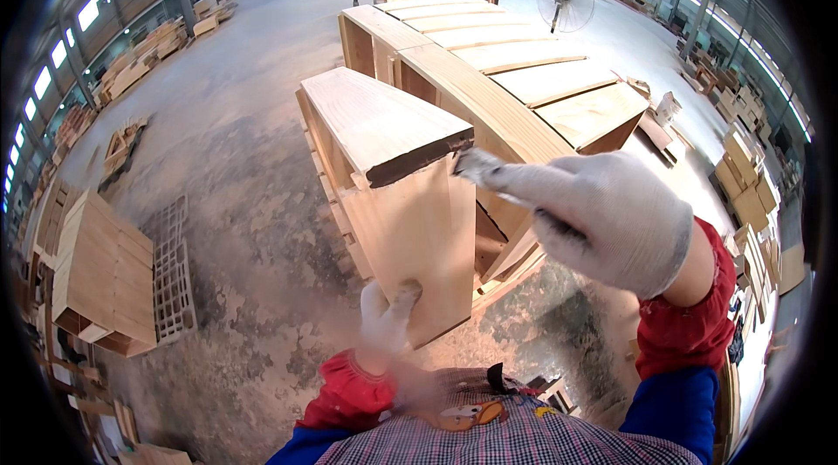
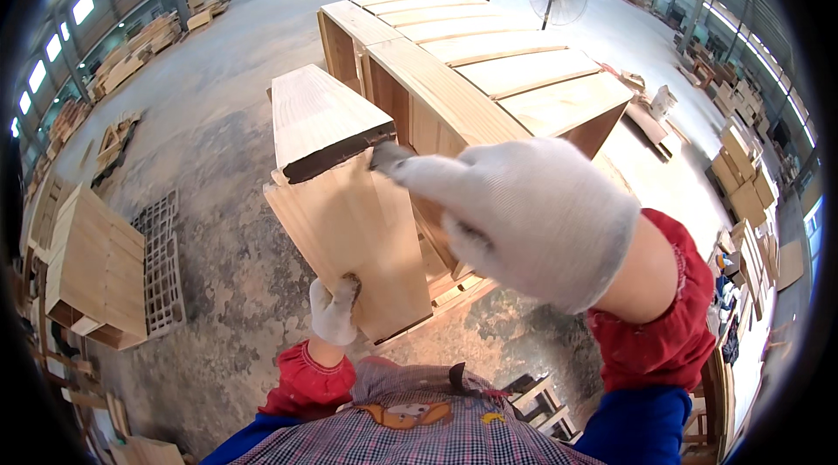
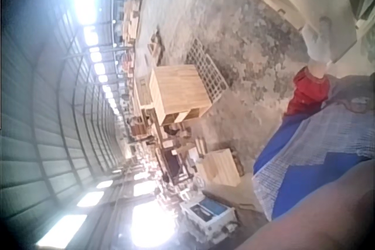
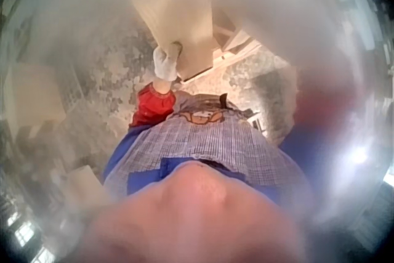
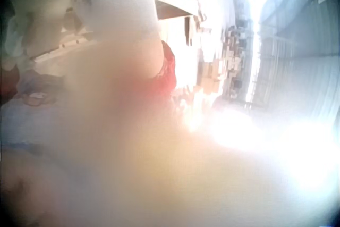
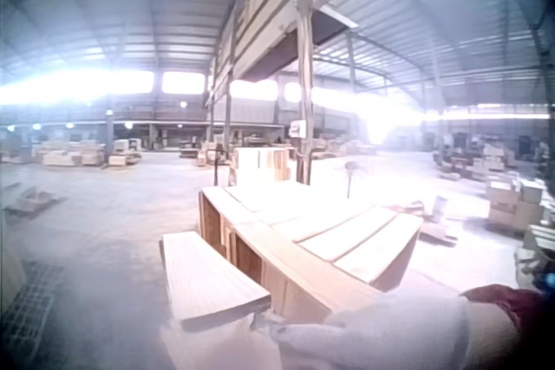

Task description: The person applies putty to the joints of wooden boxes using a scraper, handles the boxes to check the seams, and sets them on a pallet.

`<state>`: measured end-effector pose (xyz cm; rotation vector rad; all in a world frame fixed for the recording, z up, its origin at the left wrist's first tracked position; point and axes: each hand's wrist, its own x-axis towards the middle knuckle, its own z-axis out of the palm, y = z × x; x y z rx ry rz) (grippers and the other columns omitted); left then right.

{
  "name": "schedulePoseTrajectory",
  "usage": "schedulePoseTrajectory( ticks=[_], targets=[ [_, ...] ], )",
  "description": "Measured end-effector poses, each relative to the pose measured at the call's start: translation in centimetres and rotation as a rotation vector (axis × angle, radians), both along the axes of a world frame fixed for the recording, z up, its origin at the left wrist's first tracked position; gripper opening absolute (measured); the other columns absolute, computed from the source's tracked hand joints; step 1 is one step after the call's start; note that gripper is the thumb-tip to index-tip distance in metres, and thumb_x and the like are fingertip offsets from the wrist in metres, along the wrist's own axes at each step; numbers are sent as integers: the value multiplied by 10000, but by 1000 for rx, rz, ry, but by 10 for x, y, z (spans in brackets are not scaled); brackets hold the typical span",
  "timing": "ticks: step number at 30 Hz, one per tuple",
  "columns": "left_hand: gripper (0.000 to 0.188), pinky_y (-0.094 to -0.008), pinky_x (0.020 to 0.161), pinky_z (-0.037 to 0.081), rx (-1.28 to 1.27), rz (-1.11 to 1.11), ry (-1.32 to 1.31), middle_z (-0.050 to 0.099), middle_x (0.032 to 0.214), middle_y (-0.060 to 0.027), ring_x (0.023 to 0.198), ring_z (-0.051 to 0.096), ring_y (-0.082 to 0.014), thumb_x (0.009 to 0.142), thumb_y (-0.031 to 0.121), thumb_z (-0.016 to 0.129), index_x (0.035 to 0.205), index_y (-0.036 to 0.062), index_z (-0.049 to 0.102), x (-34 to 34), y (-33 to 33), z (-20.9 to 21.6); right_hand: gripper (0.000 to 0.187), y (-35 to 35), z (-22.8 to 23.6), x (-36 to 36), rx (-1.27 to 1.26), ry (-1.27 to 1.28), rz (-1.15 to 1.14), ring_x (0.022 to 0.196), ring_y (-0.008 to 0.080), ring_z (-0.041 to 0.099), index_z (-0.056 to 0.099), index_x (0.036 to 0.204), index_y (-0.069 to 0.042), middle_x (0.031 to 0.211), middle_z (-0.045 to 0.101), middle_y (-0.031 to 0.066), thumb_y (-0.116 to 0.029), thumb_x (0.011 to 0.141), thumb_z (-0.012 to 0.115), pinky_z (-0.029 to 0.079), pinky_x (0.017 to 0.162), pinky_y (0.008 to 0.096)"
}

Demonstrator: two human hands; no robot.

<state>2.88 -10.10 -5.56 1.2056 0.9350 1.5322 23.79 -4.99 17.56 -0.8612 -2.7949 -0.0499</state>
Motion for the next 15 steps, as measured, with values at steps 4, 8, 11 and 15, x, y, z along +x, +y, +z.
schedulePoseTrajectory(
  ticks=[4, 8, 11, 15],
  targets=[
    [319, -237, 511, 272, -30, 76, 37, 425, 632, 50, 576, 356, -59, 936, 267, 479, 745, 13, 512, 11, -2, 13, 498, -12, 1, -23, 12, -93, 48, 498, 167, 554, 499, 1256, -88, 629, 554, 55, -52, 768, 593, 427, 434, 280],
    [335, -234, 516, 273, 9, 52, 16, 433, 646, 48, 583, 358, -57, 939, 299, 491, 787, 3, 527, 9, -1, 0, 552, -16, 3, -45, 32, -177, 71, 500, 158, 562, 458, 1301, -135, 653, 565, 47, -83, 773, 612, 437, 429, 260],
    [286, -211, 517, 316, 1, -5, 1, 493, 690, 49, 603, 413, -38, 911, 266, 523, 900, -14, 578, 3, -1, -8, 535, -17, 8, -50, 38, -198, 45, 511, 157, 568, 469, 1289, -142, 652, 566, 46, -86, 776, 612, 446, 437, 250],
    [290, -195, 519, 328, 3, -43, -24, 513, 703, 56, 610, 429, -27, 903, 259, 540, 934, -22, 600, 2, -2, -10, 468, -6, -6, -32, 132, -92, 76, 522, 160, 577, 519, 1226, -138, 650, 573, 38, -60, 771, 594, 450, 442, 257]
  ],
)
